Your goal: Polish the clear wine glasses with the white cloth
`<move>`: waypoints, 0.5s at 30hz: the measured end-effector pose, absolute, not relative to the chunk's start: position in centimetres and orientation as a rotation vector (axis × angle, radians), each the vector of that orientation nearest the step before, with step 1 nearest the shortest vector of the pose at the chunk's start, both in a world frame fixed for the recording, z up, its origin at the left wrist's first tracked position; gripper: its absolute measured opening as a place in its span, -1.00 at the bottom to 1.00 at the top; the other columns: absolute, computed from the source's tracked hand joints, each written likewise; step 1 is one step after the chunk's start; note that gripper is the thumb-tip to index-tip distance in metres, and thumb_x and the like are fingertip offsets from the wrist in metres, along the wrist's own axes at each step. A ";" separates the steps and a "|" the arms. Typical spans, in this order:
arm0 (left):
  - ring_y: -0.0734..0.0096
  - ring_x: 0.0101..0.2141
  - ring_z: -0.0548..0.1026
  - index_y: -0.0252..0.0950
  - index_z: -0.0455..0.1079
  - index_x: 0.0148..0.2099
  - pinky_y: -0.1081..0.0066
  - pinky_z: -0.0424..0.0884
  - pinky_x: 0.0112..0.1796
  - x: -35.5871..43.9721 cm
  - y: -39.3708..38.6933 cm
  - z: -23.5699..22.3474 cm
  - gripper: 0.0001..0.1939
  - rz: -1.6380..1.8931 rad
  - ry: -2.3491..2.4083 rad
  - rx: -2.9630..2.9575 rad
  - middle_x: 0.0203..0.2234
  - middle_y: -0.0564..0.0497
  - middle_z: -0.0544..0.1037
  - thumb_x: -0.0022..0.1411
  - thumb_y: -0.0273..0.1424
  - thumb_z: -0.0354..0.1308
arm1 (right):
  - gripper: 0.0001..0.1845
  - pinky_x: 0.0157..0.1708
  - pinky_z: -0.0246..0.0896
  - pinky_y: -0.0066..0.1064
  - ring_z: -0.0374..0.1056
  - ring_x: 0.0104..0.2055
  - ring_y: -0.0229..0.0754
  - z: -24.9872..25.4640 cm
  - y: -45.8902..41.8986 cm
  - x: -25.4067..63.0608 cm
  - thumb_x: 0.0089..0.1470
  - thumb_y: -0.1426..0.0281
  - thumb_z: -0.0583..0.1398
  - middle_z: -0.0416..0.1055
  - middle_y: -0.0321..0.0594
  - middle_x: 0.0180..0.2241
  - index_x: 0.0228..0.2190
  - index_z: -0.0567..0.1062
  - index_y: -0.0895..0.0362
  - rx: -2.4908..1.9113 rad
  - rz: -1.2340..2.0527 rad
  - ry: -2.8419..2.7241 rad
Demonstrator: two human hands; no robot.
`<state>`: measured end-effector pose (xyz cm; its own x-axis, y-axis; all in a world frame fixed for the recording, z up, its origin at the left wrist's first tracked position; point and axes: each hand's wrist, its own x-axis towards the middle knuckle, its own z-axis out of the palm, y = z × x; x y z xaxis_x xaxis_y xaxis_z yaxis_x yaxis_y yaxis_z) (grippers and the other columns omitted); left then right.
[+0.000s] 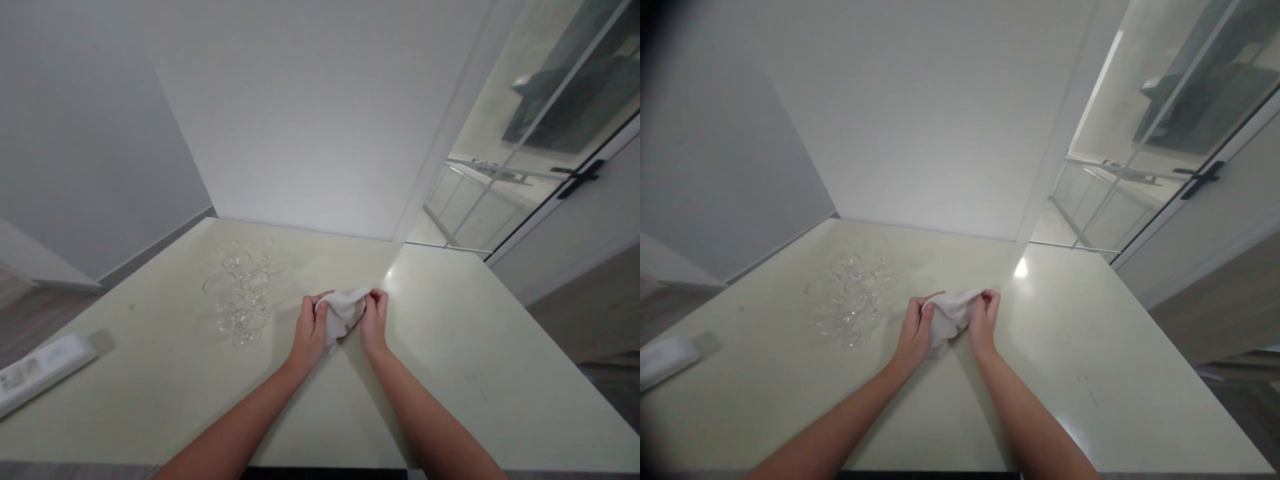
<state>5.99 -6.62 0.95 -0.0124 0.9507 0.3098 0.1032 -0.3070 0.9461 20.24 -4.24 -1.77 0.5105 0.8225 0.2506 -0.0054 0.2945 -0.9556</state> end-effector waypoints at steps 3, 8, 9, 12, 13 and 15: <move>0.28 -0.10 0.47 -0.24 0.24 -0.12 0.28 0.36 -0.07 5.6 -6.2 1.0 -0.70 1.535 1.211 1.422 -0.05 -0.16 0.52 0.40 -0.11 -0.07 | -0.84 -0.30 0.13 -0.39 0.17 -0.37 -0.21 -0.3 -5.3 20.2 0.18 0.26 0.10 0.20 -0.35 -0.45 -0.41 0.29 0.05 -1.167 0.470 -1.046; 0.25 0.05 0.46 -0.22 0.20 -0.15 0.20 0.31 0.05 5.5 -6.8 0.4 -0.76 1.552 0.900 1.663 0.05 -0.20 0.49 0.41 -0.15 -0.05 | -0.92 -0.30 0.17 -0.37 0.26 -0.30 -0.19 -0.3 -5.9 19.1 0.05 0.46 0.13 0.34 -0.26 -0.35 -0.38 0.43 0.10 -1.124 0.731 -1.609; 0.24 0.06 0.45 -0.22 0.20 -0.17 0.19 0.30 0.06 5.6 -6.9 0.3 -0.78 1.506 0.850 1.733 0.05 -0.20 0.50 0.41 -0.17 -0.05 | -0.82 -0.27 0.21 -0.36 0.29 -0.26 -0.17 -0.6 -5.9 18.8 -0.01 0.48 0.15 0.36 -0.23 -0.27 -0.29 0.45 0.10 -1.106 0.769 -1.609; 0.26 0.08 0.45 -0.22 0.25 -0.12 0.22 0.31 0.06 5.8 -7.2 0.3 -0.82 1.412 0.885 1.796 0.06 -0.18 0.49 0.41 -0.23 -0.04 | -0.56 -0.24 0.25 -0.34 0.31 -0.23 -0.17 -1.2 -5.7 18.7 -0.11 0.51 0.19 0.35 -0.21 -0.18 -0.11 0.38 0.09 -1.127 0.770 -1.453; 0.27 0.07 0.45 -0.22 0.25 -0.08 0.23 0.31 0.05 5.8 -7.1 0.4 -0.81 1.431 0.942 1.752 0.06 -0.18 0.49 0.42 -0.23 -0.05 | -0.59 -0.28 0.25 -0.35 0.30 -0.27 -0.18 -1.2 -5.7 18.8 -0.08 0.49 0.19 0.35 -0.24 -0.22 -0.11 0.35 0.09 -1.155 0.721 -1.367; 0.28 0.03 0.46 -0.24 0.26 -0.04 0.26 0.33 0.03 5.8 -6.6 0.7 -0.77 1.511 1.063 1.604 0.02 -0.17 0.50 0.41 -0.20 -0.05 | -0.79 -0.34 0.21 -0.36 0.25 -0.35 -0.20 -0.9 -5.9 19.3 0.02 0.45 0.16 0.29 -0.30 -0.36 -0.24 0.33 0.07 -1.166 0.538 -1.267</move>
<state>5.77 -6.63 0.67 -0.0079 0.8991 0.4376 0.1085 -0.4343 0.8942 19.30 -5.87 -0.93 0.2835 0.8488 0.4462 0.2686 0.3764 -0.8867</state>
